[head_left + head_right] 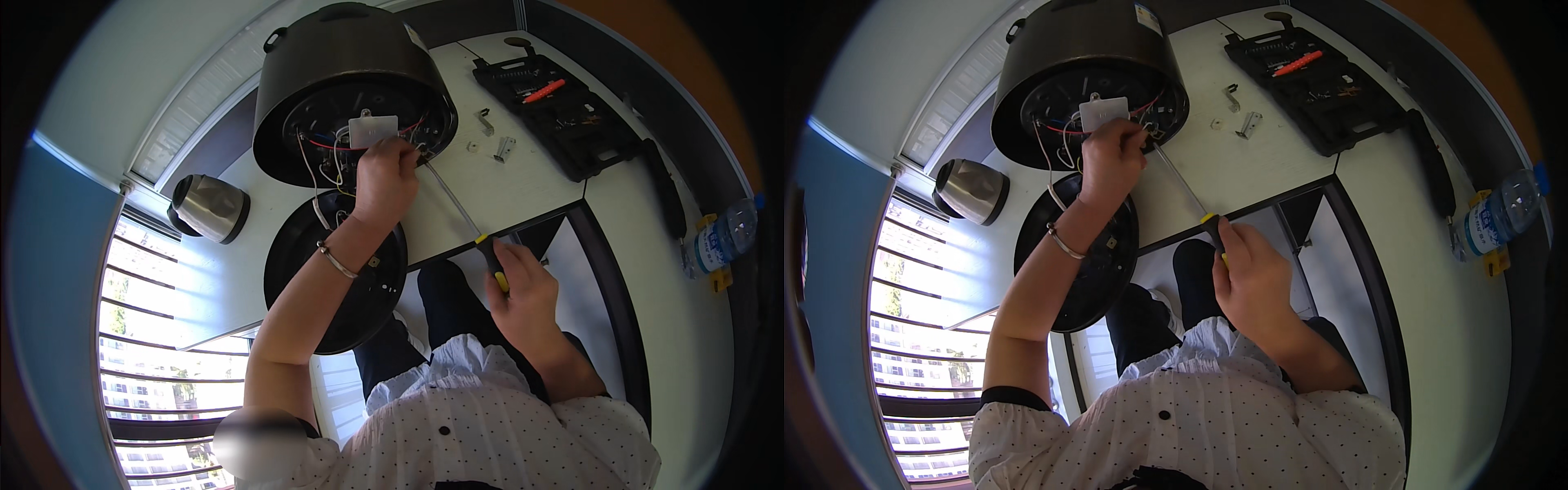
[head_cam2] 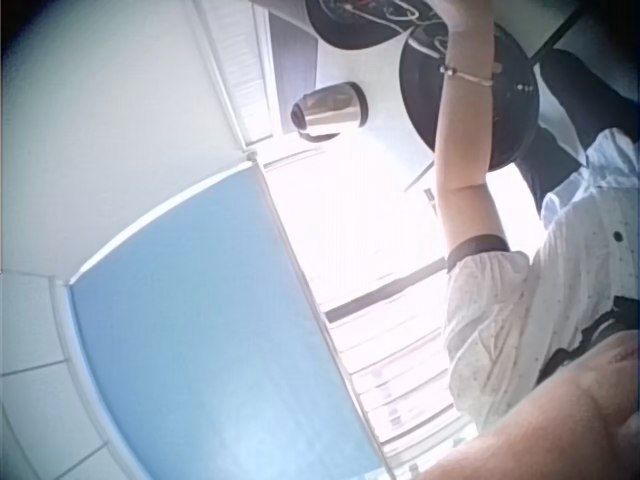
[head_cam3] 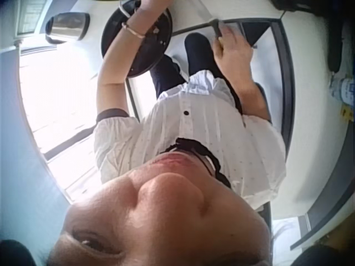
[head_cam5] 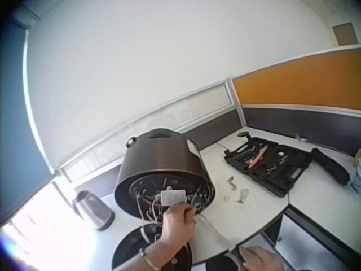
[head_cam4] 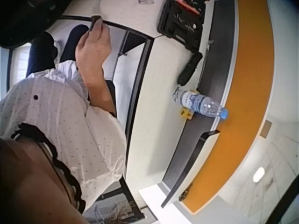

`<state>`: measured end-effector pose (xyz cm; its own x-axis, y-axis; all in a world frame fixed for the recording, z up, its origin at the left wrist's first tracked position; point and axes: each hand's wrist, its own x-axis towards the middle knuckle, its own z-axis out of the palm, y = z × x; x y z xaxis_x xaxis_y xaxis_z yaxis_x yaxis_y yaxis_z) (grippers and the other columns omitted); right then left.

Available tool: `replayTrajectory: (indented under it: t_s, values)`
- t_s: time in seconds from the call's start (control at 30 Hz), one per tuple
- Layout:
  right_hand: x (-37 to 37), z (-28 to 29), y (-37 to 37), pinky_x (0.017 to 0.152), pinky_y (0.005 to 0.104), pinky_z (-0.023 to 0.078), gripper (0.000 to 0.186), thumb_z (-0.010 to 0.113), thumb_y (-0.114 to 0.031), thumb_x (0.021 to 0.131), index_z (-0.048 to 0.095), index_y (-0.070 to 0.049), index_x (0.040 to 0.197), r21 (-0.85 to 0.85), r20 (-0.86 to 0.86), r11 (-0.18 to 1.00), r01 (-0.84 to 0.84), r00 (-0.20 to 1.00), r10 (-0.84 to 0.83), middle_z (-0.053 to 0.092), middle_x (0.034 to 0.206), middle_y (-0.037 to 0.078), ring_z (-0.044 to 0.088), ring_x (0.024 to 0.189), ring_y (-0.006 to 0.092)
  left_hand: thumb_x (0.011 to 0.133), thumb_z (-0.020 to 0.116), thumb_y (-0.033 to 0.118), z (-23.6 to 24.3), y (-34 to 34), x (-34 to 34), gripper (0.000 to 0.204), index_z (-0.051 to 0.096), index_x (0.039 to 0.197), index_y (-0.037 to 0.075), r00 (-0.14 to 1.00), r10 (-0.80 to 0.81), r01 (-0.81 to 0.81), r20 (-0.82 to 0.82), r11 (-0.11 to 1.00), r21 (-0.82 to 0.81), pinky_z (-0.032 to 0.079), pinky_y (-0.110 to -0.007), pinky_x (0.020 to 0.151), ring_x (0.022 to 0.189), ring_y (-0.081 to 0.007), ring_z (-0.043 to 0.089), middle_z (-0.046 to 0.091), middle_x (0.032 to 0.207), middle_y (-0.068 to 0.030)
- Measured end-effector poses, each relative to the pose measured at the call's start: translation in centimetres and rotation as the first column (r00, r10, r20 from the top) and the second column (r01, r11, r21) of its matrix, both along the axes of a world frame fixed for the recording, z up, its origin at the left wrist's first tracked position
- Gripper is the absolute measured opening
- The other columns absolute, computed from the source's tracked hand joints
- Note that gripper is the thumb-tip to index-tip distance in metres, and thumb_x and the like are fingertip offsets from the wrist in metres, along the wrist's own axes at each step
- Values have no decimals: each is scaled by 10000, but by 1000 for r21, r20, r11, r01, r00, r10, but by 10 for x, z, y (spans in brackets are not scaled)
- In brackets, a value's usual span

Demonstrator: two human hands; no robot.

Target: The person repairs a rice cooker by connecting internal wires and securing components with a screwdriver. They then reassemble the unit by attaching the base and placing the lid on top.

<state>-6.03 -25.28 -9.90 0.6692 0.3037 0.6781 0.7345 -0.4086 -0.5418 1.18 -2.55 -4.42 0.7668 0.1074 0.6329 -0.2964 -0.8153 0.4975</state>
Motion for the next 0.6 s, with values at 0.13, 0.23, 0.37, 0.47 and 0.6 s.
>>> replayTrajectory:
  t_s: [0.13,0.23,0.37,0.47,0.6]
  values:
    - [-2,1,2,568,346,481,491,641,9,645,523,18,1122,-103,113,989,106,989,-94,565,924,138,580,684,278,730,612,12,0,0,1,55,583,772,-7,1000,-4,4,-15,1000,-31,473,-393,630,711,-348,582,594,750,-163]
    - [-2,2,3,552,348,470,482,639,11,652,525,23,1120,-122,58,988,99,994,-92,566,882,130,574,674,278,729,614,11,-1,2,1,56,583,771,-8,1000,-7,6,-26,999,-53,473,-391,626,705,-345,583,595,744,-162]
    - [-1,-8,4,531,306,448,437,641,2,701,530,43,1122,104,-245,990,-93,963,116,571,775,98,567,617,238,723,620,0,-2,2,2,61,584,772,-8,999,-8,4,-35,995,-98,474,-379,614,689,-338,586,596,741,-160]
    - [-1,-1,4,487,243,419,383,621,25,755,542,58,1128,485,-563,863,-141,705,432,587,748,72,551,591,136,717,627,-8,-3,1,2,73,584,775,-8,999,-19,15,-35,991,-130,474,-368,601,677,-332,587,595,739,-159]
    - [4,13,-2,445,214,405,381,625,48,750,548,72,1123,714,-658,700,-4,338,673,602,723,77,539,547,103,716,628,-11,-2,-1,1,72,583,772,-10,999,-24,20,-31,992,-125,474,-360,593,669,-327,589,595,733,-159]
